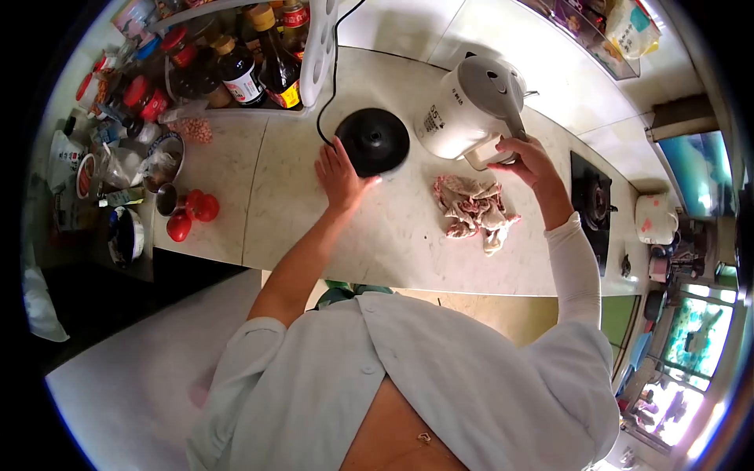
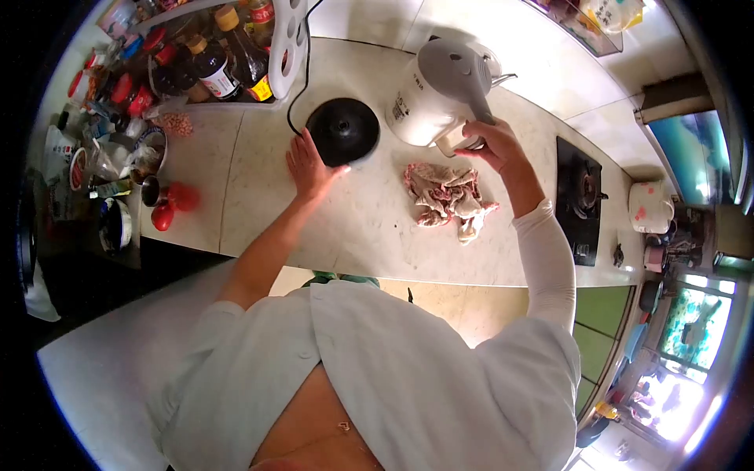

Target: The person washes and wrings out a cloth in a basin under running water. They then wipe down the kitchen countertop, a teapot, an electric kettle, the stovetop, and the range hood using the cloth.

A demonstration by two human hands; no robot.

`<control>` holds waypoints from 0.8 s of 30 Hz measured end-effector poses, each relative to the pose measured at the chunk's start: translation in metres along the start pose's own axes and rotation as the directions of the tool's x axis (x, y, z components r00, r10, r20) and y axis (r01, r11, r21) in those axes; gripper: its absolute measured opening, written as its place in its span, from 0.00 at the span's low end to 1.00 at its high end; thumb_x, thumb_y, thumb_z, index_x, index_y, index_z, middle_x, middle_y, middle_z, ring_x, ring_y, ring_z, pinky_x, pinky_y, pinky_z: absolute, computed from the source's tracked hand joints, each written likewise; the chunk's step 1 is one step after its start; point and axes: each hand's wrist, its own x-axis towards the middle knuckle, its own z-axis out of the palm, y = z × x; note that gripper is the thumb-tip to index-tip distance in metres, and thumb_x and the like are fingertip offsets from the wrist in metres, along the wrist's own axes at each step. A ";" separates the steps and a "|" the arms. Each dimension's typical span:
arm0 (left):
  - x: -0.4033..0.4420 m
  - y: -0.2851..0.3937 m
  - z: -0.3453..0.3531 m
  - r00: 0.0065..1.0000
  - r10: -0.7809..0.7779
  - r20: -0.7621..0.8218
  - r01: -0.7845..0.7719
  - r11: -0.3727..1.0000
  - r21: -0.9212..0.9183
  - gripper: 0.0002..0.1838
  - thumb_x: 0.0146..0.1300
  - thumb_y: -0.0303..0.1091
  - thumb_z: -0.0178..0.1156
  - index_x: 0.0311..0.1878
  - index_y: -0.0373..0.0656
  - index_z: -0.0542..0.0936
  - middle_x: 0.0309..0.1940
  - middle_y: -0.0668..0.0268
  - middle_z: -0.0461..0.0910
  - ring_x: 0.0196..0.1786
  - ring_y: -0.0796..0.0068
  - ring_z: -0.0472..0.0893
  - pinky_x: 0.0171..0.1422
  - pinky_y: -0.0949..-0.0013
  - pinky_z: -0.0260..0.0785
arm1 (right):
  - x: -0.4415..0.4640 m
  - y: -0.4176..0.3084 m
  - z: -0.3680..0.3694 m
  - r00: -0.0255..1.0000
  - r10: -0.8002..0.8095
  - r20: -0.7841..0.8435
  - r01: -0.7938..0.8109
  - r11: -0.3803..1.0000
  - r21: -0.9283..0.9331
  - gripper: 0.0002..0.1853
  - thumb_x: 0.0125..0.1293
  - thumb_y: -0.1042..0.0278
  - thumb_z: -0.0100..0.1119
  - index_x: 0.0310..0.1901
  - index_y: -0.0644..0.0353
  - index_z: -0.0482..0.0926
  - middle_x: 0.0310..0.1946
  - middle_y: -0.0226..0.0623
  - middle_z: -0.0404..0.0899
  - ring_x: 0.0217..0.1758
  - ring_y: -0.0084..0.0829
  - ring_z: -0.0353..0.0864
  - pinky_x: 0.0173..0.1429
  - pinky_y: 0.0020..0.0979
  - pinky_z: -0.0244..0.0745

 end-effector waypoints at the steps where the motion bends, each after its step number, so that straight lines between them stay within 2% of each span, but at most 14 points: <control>1: 0.014 -0.002 0.004 0.999 -0.026 -0.023 0.027 1.000 0.012 0.65 0.25 0.56 0.73 0.65 0.36 0.47 0.57 0.44 0.60 0.63 0.50 0.57 0.63 0.46 0.49 | -0.002 -0.001 0.009 0.999 -0.031 -0.031 0.031 0.999 0.026 0.09 0.51 0.77 0.55 0.35 0.65 0.71 0.30 0.35 0.69 0.36 0.30 0.74 0.39 0.43 0.80; 5: 0.054 0.002 0.005 0.996 -0.081 -0.043 0.083 0.996 0.034 0.64 0.24 0.55 0.73 0.64 0.36 0.50 0.53 0.47 0.62 0.60 0.51 0.59 0.62 0.47 0.50 | -0.002 -0.008 0.022 0.998 -0.046 -0.050 0.048 0.998 0.042 0.09 0.49 0.77 0.54 0.34 0.69 0.69 0.29 0.36 0.66 0.30 0.30 0.73 0.35 0.39 0.81; 11: 0.081 0.016 0.020 0.986 -0.168 -0.002 0.168 0.986 -0.014 0.63 0.23 0.55 0.74 0.63 0.37 0.51 0.50 0.52 0.62 0.58 0.55 0.60 0.61 0.47 0.50 | 0.004 -0.027 0.039 0.994 -0.100 -0.032 0.101 0.995 0.016 0.12 0.49 0.78 0.53 0.37 0.72 0.68 0.31 0.39 0.67 0.30 0.32 0.74 0.32 0.37 0.82; 14: 0.089 0.019 0.026 0.983 -0.173 -0.065 0.173 0.985 -0.017 0.63 0.23 0.55 0.74 0.63 0.35 0.51 0.50 0.54 0.63 0.57 0.58 0.62 0.60 0.48 0.52 | 0.003 -0.045 0.054 0.992 -0.119 0.038 0.116 0.991 0.073 0.14 0.48 0.78 0.53 0.39 0.73 0.67 0.32 0.40 0.67 0.32 0.34 0.75 0.33 0.37 0.82; 17: 0.094 0.020 0.029 0.982 -0.162 -0.098 0.166 0.986 0.030 0.62 0.23 0.55 0.74 0.62 0.33 0.53 0.48 0.57 0.64 0.55 0.61 0.64 0.59 0.48 0.54 | 0.014 -0.053 0.066 0.985 -0.156 0.078 0.151 0.986 0.066 0.16 0.48 0.80 0.53 0.41 0.72 0.67 0.34 0.40 0.68 0.35 0.36 0.74 0.33 0.37 0.82; 20: 0.099 0.014 0.033 0.981 -0.153 -0.118 0.152 0.988 -0.022 0.59 0.20 0.54 0.74 0.59 0.38 0.58 0.44 0.57 0.66 0.52 0.60 0.65 0.57 0.49 0.56 | 0.030 -0.059 0.084 0.976 -0.179 0.127 0.171 0.983 0.075 0.16 0.47 0.81 0.53 0.41 0.71 0.67 0.34 0.40 0.68 0.36 0.36 0.74 0.33 0.38 0.82; 22: 0.099 0.005 0.039 0.976 -0.015 -0.216 0.023 0.999 0.036 0.54 0.20 0.56 0.73 0.56 0.43 0.64 0.40 0.58 0.67 0.46 0.59 0.65 0.51 0.55 0.55 | 0.043 -0.058 0.093 0.971 -0.164 0.173 0.149 0.984 0.099 0.16 0.47 0.81 0.53 0.41 0.71 0.67 0.34 0.40 0.68 0.36 0.35 0.73 0.33 0.39 0.82; 24: 0.101 0.000 0.043 0.978 -0.025 -0.206 0.024 1.000 -0.004 0.52 0.20 0.55 0.73 0.55 0.45 0.65 0.39 0.59 0.66 0.45 0.59 0.65 0.51 0.55 0.55 | 0.053 -0.058 0.099 0.971 -0.161 0.178 0.149 0.986 0.079 0.16 0.47 0.81 0.53 0.41 0.70 0.68 0.34 0.39 0.67 0.36 0.34 0.73 0.34 0.39 0.82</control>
